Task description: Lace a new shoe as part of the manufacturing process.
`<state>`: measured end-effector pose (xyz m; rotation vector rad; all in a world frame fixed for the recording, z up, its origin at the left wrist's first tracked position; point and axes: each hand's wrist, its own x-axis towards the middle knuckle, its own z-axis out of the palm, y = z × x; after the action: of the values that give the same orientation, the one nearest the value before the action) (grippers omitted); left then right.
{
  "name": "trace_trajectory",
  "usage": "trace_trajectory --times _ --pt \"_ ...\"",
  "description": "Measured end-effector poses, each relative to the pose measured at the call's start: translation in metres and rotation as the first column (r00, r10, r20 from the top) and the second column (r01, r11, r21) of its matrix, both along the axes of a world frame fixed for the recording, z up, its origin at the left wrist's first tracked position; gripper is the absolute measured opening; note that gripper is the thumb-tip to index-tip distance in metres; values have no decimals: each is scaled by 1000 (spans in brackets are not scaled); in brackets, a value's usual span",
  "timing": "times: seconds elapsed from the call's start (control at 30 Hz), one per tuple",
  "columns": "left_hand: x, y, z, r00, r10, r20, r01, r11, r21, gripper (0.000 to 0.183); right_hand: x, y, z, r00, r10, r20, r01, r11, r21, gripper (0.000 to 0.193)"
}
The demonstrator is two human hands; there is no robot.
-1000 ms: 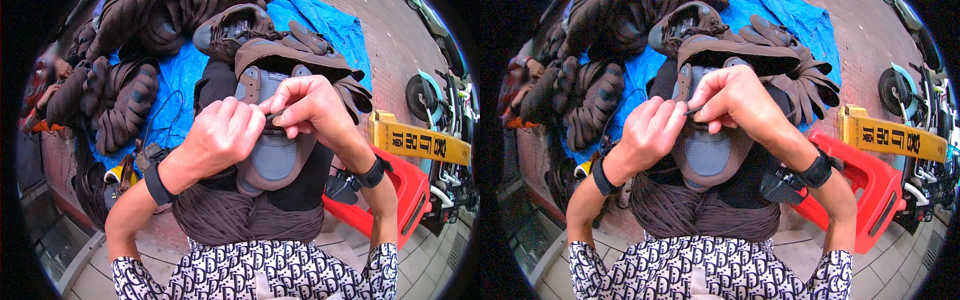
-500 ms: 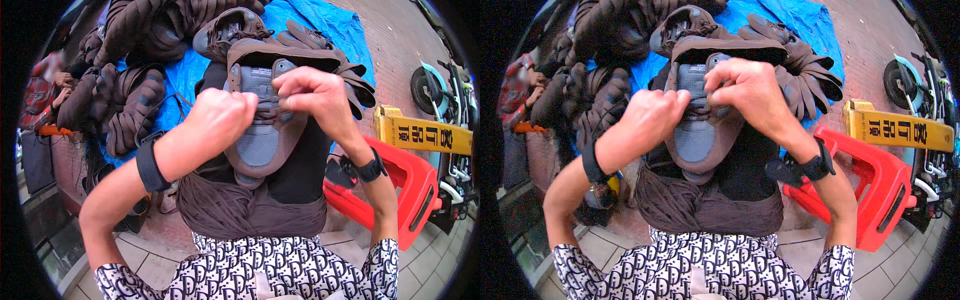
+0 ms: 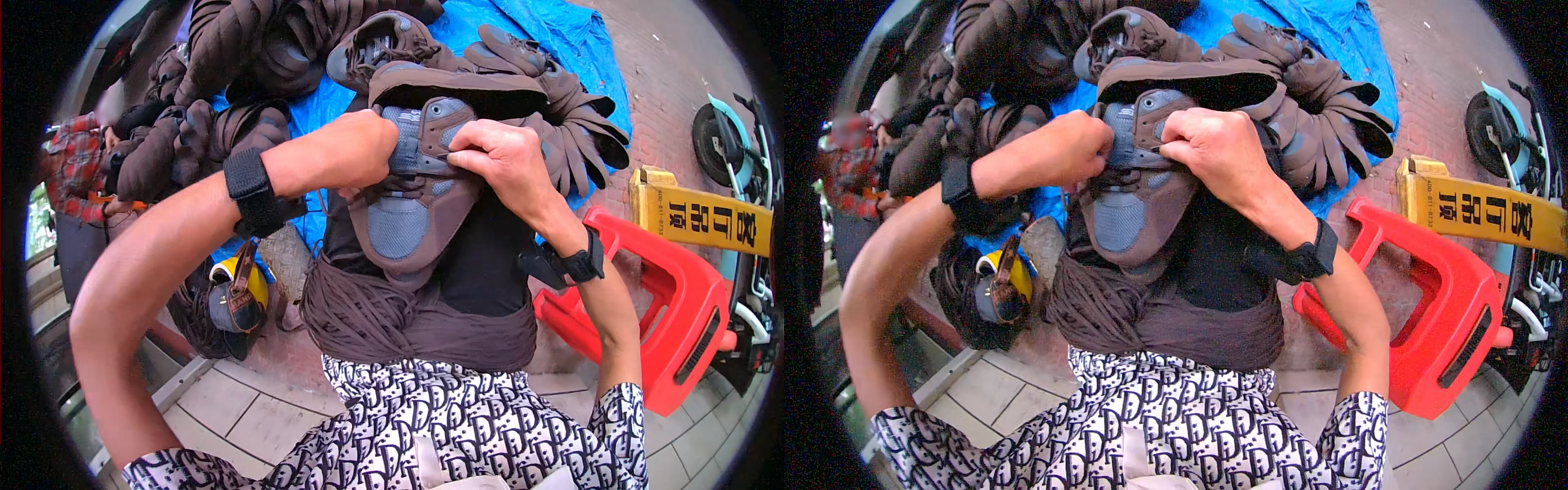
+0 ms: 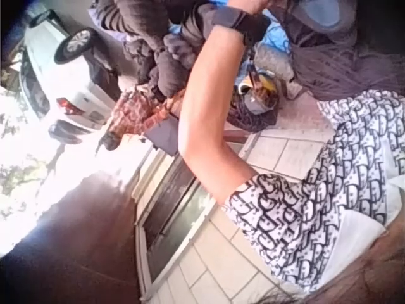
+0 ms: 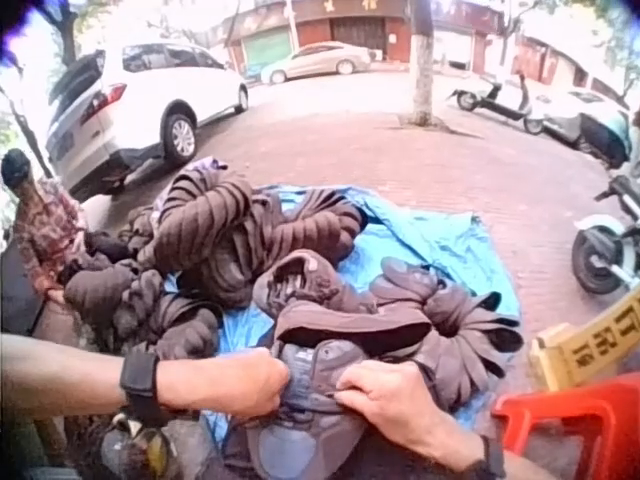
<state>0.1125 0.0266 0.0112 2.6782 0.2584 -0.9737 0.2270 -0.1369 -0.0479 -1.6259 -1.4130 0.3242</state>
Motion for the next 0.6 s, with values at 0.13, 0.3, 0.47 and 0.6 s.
trace_trajectory --times 0.13,0.3,0.47,0.6 --pt "7 -3 5 971 86 -225 -73 995 66 13 -6 2 -2 957 8 289 -30 997 72 10" --pt "-10 -9 0 946 -313 82 281 921 271 9 -8 0 0 936 -39 349 -7 991 130 14" --pt "-21 -11 -8 704 -484 520 389 875 287 6 -8 -2 1 930 -55 364 7 991 132 15" --pt "-19 -20 -11 613 177 770 128 940 -318 5 -8 -2 1 919 -66 388 14 991 137 15"
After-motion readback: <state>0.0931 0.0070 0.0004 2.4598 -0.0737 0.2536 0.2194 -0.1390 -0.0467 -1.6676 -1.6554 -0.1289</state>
